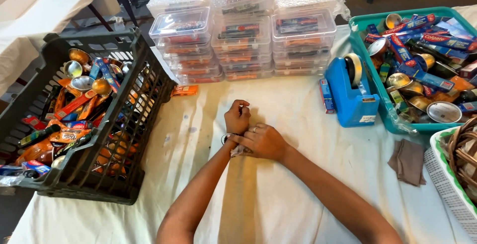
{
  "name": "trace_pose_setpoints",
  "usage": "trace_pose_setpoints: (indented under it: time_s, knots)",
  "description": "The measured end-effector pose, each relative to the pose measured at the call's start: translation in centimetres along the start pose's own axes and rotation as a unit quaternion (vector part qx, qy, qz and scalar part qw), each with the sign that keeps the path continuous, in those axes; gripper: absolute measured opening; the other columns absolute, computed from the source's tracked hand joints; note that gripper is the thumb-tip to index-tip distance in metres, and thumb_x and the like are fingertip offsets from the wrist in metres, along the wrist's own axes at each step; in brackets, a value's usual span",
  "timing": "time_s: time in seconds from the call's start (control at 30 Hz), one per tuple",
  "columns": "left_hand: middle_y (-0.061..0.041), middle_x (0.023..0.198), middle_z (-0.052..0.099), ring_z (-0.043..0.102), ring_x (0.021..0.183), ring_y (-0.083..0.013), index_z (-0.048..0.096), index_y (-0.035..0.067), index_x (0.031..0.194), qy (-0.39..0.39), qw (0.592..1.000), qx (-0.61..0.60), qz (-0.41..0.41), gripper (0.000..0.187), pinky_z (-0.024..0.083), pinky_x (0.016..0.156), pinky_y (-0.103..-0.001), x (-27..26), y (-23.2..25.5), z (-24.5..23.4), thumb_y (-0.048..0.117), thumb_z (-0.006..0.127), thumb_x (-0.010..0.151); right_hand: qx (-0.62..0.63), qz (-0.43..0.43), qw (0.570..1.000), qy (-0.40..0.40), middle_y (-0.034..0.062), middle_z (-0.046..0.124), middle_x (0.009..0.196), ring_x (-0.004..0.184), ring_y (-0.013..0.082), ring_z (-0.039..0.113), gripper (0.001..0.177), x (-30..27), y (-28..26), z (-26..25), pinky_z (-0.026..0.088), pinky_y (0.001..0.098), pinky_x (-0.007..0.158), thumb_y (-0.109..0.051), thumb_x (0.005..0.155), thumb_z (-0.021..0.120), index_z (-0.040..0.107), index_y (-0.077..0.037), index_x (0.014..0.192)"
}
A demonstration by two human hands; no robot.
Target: Sorting various small items and checking them on a workbench.
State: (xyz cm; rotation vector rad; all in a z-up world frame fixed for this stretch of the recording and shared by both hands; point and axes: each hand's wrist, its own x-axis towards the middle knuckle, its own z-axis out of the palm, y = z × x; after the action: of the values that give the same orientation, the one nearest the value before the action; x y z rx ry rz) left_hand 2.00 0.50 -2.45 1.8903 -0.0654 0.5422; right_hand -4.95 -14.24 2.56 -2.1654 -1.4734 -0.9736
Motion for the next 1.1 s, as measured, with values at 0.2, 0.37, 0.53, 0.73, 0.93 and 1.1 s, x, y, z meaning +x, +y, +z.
trace_pose_setpoints:
  time_s: [0.2,0.37,0.53,0.73,0.93,1.1]
  knots:
    - [-0.009,0.067,0.071,0.066,0.056,-0.0193,0.067,0.008,0.101,-0.003,1.0,0.006,-0.024,0.015,0.052,0.055,-0.035,0.0,0.7,-0.2,0.009,0.054,0.093,0.018,0.013,1.0,-0.01,-0.0011,0.062,0.07,0.061,0.0186,0.059,0.053,-0.3,0.2,0.4,0.049,0.0331,0.063,-0.052,0.086,0.075,0.069,-0.027,0.133]
    - [-0.007,0.069,0.07,0.06,0.055,-0.0143,0.068,0.008,0.103,-0.009,0.994,-0.057,-0.094,0.017,0.05,0.052,-0.033,-0.2,1.3,-0.6,0.011,0.053,0.095,0.039,-0.015,0.999,0.007,-0.0008,0.062,0.073,0.064,0.0195,0.06,0.051,-0.5,0.2,0.3,0.05,0.0329,0.067,-0.048,0.086,0.076,0.069,-0.023,0.13]
    - [-0.005,0.068,0.07,0.061,0.056,-0.0105,0.068,0.008,0.103,-0.02,0.997,-0.051,-0.06,0.017,0.05,0.053,-0.029,0.0,0.0,-0.2,0.011,0.053,0.094,0.072,0.033,0.995,0.052,-0.0012,0.065,0.077,0.067,0.0192,0.062,0.047,-0.6,0.5,0.6,0.05,0.0336,0.067,-0.047,0.084,0.082,0.07,-0.019,0.12]
    - [-0.001,0.062,0.061,0.051,0.053,-0.0071,0.069,0.007,0.102,-0.035,0.996,-0.067,-0.05,0.018,0.043,0.05,-0.027,-0.4,1.3,-0.5,0.011,0.053,0.093,0.102,0.11,0.988,0.039,0.0009,0.064,0.072,0.064,0.0222,0.062,0.047,-0.8,0.7,0.7,0.051,0.0356,0.066,-0.048,0.079,0.085,0.072,-0.017,0.111]
    - [0.004,0.061,0.047,0.039,0.056,-0.0049,0.069,0.005,0.103,-0.011,0.994,-0.107,-0.022,0.015,0.035,0.051,-0.025,-1.0,3.7,-0.9,0.006,0.056,0.096,0.259,0.24,0.927,0.126,0.0038,0.073,0.092,0.076,0.0163,0.069,0.033,-0.2,0.8,-0.6,0.054,0.0317,0.071,-0.034,0.085,0.083,0.073,-0.01,0.105]
    - [0.006,0.065,0.047,0.043,0.059,-0.0039,0.068,0.004,0.105,0.009,0.99,-0.14,0.008,0.013,0.038,0.054,-0.023,-2.1,6.1,-0.8,0.004,0.057,0.099,0.361,0.362,0.83,0.223,0.002,0.073,0.097,0.08,0.007,0.062,0.019,-1.3,2.2,1.4,0.053,0.0269,0.073,-0.02,0.095,0.076,0.069,-0.003,0.093]
